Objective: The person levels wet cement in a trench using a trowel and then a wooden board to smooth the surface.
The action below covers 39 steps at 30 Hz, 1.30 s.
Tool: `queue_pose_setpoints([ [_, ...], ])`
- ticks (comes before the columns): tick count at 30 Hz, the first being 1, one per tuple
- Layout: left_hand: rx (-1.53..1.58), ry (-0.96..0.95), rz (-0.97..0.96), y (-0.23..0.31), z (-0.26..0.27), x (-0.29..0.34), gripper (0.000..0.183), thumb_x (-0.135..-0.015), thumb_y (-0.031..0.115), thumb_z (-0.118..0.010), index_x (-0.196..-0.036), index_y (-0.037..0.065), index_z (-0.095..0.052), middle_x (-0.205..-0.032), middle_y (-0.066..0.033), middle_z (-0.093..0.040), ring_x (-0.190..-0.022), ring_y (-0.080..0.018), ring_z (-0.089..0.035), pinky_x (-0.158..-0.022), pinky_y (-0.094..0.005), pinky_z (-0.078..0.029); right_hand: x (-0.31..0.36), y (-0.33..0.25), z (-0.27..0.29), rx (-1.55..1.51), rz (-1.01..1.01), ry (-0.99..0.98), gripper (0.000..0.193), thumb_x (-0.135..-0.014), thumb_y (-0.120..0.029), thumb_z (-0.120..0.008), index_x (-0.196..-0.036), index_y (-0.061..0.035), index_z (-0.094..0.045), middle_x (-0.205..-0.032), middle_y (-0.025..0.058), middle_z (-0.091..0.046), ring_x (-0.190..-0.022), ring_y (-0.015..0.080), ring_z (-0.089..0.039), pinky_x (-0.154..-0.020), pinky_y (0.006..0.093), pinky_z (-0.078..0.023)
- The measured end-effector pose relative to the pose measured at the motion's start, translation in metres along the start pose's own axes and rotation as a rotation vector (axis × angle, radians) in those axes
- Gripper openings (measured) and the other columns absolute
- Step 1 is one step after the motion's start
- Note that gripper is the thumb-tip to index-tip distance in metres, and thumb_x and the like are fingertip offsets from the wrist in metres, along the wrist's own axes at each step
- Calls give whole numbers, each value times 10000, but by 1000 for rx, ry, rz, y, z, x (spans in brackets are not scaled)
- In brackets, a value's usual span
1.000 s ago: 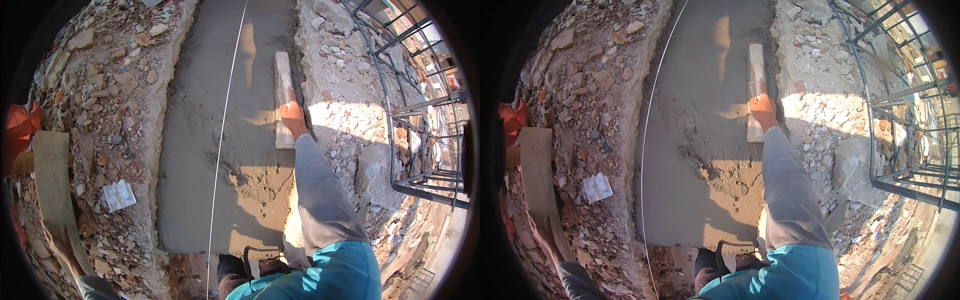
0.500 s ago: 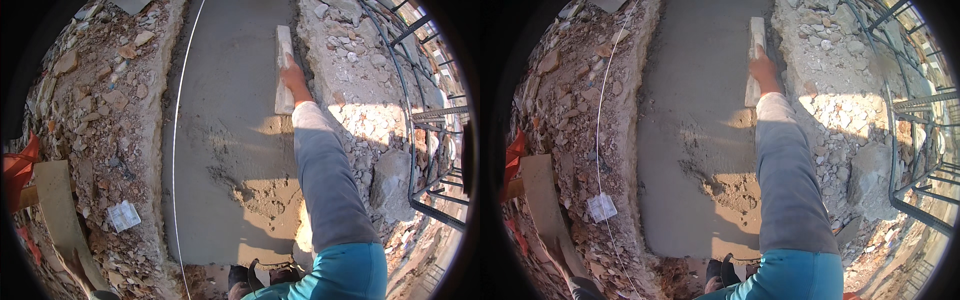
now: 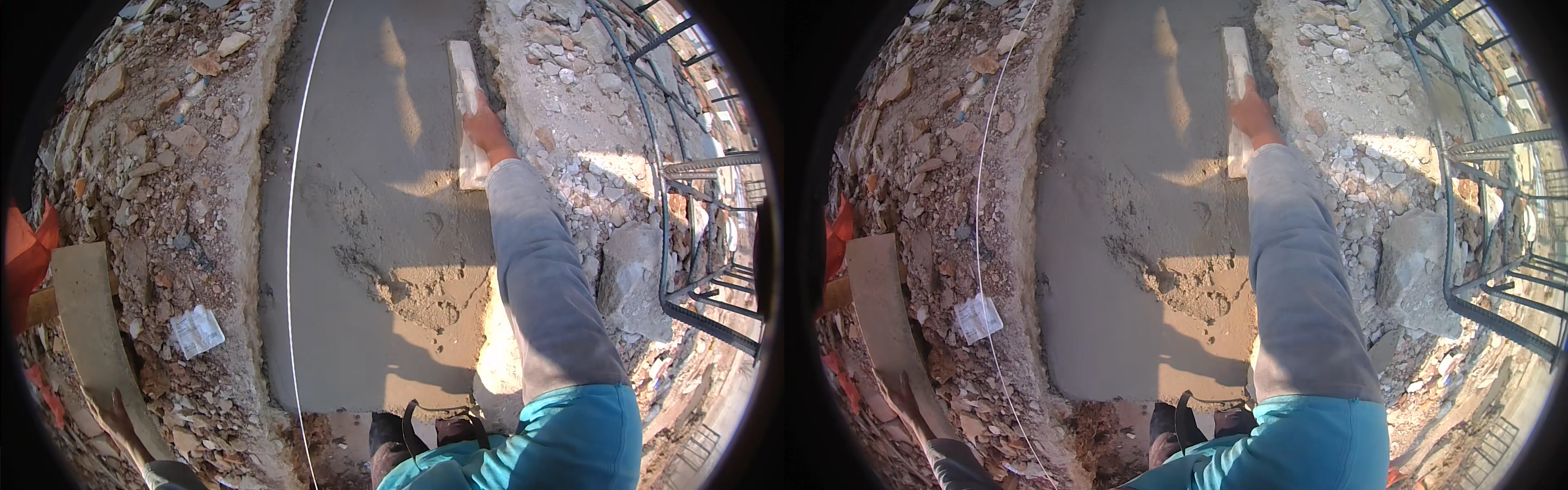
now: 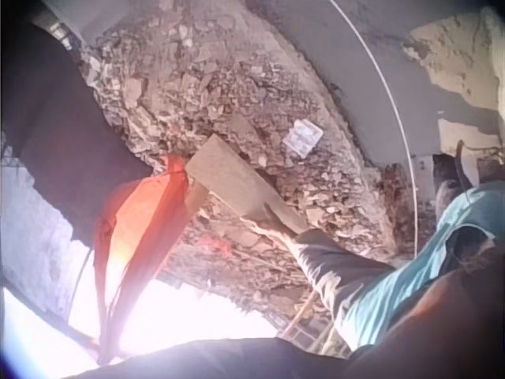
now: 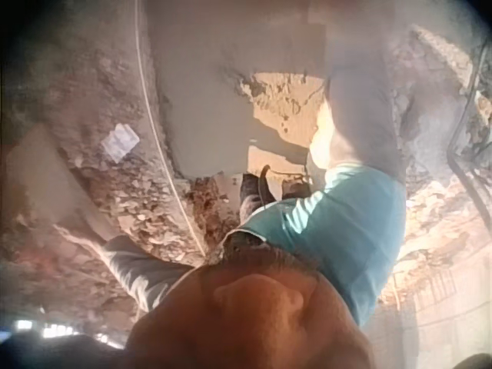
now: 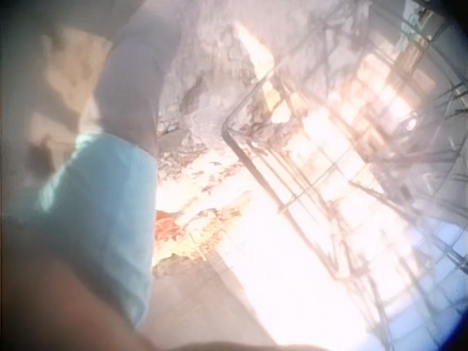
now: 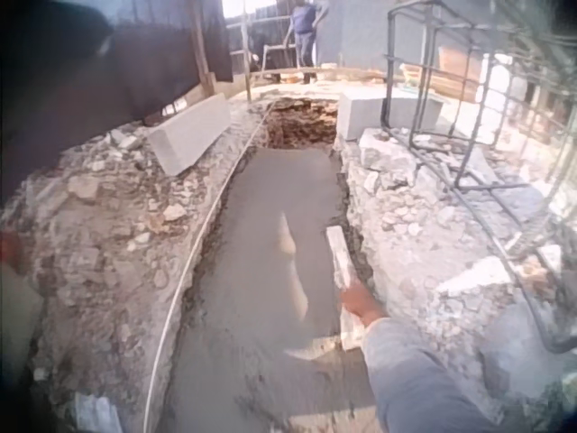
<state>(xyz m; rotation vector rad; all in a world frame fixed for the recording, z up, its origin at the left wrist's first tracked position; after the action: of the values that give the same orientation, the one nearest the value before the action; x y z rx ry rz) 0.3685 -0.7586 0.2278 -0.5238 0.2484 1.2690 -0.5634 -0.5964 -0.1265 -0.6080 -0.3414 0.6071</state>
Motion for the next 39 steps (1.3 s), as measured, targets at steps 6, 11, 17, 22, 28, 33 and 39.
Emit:
queue_pose_setpoints([
  [6,-167,-16,56,-19,-1,3,777,-817,369,-718,-1457,92,-375,-1418,-199,-452,-1277,-363,-460,-1041,-434,-386,132,20,-23,-92,-57,-183,750,-896,-209,-559,-1518,-211,-140,-1108,351,-594,-1005,484,-603,-930,481,-464],
  [11,-187,-3,20,-10,-8,-2,800,-821,452,-685,-1475,135,-350,-1439,-182,-434,-1284,-368,-453,-1040,-445,-388,238,22,-31,25,-96,-367,766,-895,-202,-559,-1515,-219,-110,-984,315,-634,-941,492,-612,-872,524,-472],
  [17,-231,9,68,-5,5,-2,817,-803,459,-701,-1477,161,-348,-1432,-176,-442,-1251,-372,-483,-998,-451,-426,374,1,-39,-93,235,-373,786,-872,-94,-577,-1516,-203,-138,-1116,335,-598,-1048,495,-574,-907,515,-467],
  [22,-209,-6,52,-3,-6,-3,815,-795,465,-706,-1472,170,-359,-1422,-164,-457,-1229,-361,-505,-973,-446,-446,254,2,-30,-6,-105,-146,750,-886,-198,-557,-1510,-142,-145,-1082,315,-627,-997,472,-615,-889,487,-488],
  [28,-232,-44,72,-27,-10,-3,808,-822,480,-672,-1485,171,-330,-1442,-147,-440,-1258,-341,-490,-987,-438,-437,245,-55,-91,153,15,-381,731,-897,-258,-553,-1498,-126,-159,-1040,314,-632,-995,457,-621,-871,515,-480],
  [33,-208,-23,30,-30,-5,-1,798,-821,484,-672,-1480,179,-341,-1429,-149,-453,-1257,-339,-493,-993,-441,-431,326,-61,-110,126,169,-578,734,-881,-173,-525,-1510,-148,-147,-1265,333,-527,-1173,489,-520,-1019,488,-404],
  [39,-261,6,15,-18,-6,-2,807,-815,519,-660,-1480,190,-343,-1402,-162,-474,-1250,-347,-496,-987,-448,-434,229,-37,-67,-132,-10,-247,746,-868,-170,-545,-1500,-91,-156,-1142,281,-616,-1069,444,-599,-955,476,-452],
])
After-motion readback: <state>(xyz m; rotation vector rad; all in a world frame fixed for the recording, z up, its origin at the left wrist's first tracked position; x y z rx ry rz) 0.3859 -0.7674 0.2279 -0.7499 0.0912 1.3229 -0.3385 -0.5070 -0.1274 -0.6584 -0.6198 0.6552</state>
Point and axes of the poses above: each hand's wrist, its own x-axis away from the middle knuckle, its own z-axis out of the back of the hand, y = z × x, the point moved 8 cm from there along -x, towards the middle knuckle
